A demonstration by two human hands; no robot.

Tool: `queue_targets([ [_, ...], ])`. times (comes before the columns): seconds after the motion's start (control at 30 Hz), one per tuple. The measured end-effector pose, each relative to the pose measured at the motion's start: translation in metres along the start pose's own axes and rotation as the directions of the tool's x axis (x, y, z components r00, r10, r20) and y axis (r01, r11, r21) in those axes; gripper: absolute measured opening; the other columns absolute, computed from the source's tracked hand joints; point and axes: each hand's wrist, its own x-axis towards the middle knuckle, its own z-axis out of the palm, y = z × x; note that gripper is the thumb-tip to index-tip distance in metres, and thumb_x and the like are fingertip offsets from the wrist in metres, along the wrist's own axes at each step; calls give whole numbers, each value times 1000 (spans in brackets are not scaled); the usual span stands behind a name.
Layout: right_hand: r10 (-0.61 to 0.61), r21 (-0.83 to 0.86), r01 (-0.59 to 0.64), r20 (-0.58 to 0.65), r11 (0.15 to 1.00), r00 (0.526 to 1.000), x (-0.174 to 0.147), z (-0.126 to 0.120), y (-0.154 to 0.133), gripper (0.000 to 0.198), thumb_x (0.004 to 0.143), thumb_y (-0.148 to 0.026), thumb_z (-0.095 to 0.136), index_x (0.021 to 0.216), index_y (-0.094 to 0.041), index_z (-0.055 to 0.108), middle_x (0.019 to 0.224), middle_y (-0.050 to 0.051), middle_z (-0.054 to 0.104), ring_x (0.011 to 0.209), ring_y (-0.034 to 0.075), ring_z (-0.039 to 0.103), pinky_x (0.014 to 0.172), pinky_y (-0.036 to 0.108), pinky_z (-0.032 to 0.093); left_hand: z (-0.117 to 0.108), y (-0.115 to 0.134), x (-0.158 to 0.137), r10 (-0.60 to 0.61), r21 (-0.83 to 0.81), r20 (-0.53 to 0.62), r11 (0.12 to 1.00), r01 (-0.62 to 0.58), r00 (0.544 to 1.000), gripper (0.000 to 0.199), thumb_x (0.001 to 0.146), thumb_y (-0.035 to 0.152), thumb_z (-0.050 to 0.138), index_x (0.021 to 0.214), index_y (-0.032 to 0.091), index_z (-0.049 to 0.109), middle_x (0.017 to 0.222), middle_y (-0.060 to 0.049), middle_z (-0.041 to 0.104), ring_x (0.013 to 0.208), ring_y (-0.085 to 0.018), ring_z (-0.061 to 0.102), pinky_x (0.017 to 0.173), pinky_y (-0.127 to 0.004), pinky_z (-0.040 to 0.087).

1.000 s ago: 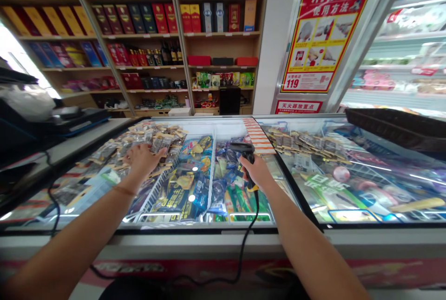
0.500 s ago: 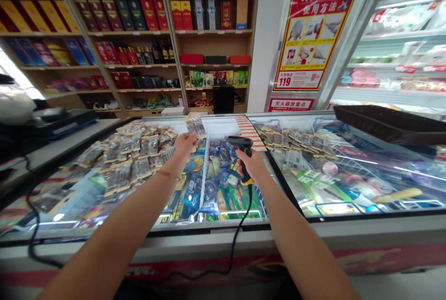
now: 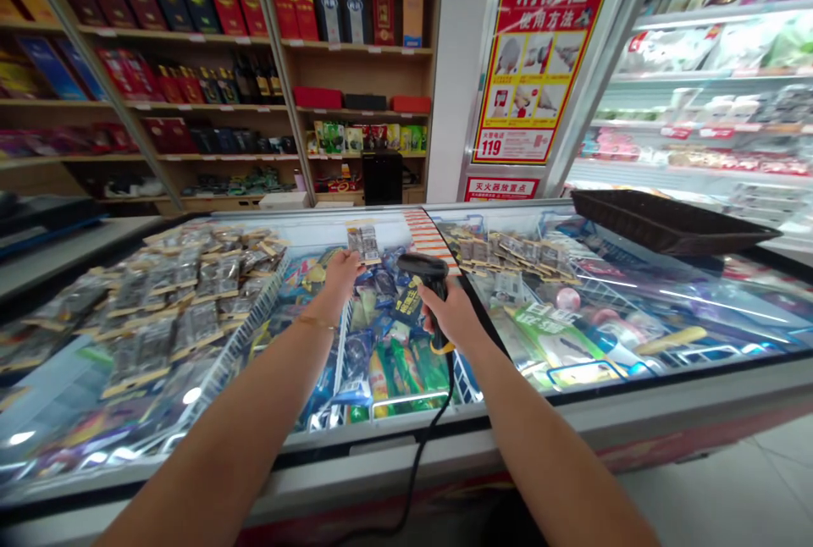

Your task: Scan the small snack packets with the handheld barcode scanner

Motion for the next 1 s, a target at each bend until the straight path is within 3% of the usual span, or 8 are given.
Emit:
queue_targets([
  [0.17,-42,-96,46,43,994,998,-4,1,-1,40,78,-53,74,83,-21,51,57,-5,58,37,11,53,37,23,43,-2,-2,1,2,8,52,1000,-3,999,10,75,22,68,75,16,60,70,0,63,66,-10,61,71,-27,56],
  [0.47,-42,-205,52,53,977,998,-3,-1,0,32,83,-49,69,87,-21,53,60,-3,59,39,13,56,40,25,46,-1,-5,2,32,17,33,999,-33,999,17,73,27,71,77,17,58,70,1,61,65,-11,60,70,-27,54],
  [0.63,-33,-150,42,66,988,997,-5,0,-2,33,83,-49,69,85,-21,51,60,-5,58,39,12,55,40,24,46,-1,-3,1,50,19,10,999,-50,999,12,75,25,66,78,18,56,73,1,61,65,-11,59,71,-28,52],
  [0.77,0,-38,1,33,999,999,-4,-1,-7,32,81,-45,71,83,-21,50,58,-5,57,37,11,53,37,23,43,-3,-6,0,174,142,-38,976,-168,984,10,75,29,63,76,20,58,70,2,61,67,-14,58,72,-28,49],
  [0.87,62,52,-60,-35,997,997,-1,-15,-17,29,81,-40,71,80,-21,50,54,-5,57,35,11,51,35,22,41,5,-9,-2,251,231,-6,942,-243,968,11,74,30,64,72,20,60,69,1,61,69,-15,59,72,-28,47],
  [1.0,55,30,-50,-158,998,986,3,-63,-32,29,82,-38,72,74,-21,49,51,-4,57,34,11,52,33,22,40,47,-8,-12,139,184,16,973,-140,990,17,73,33,69,80,20,60,64,2,58,62,-15,58,64,-27,45],
])
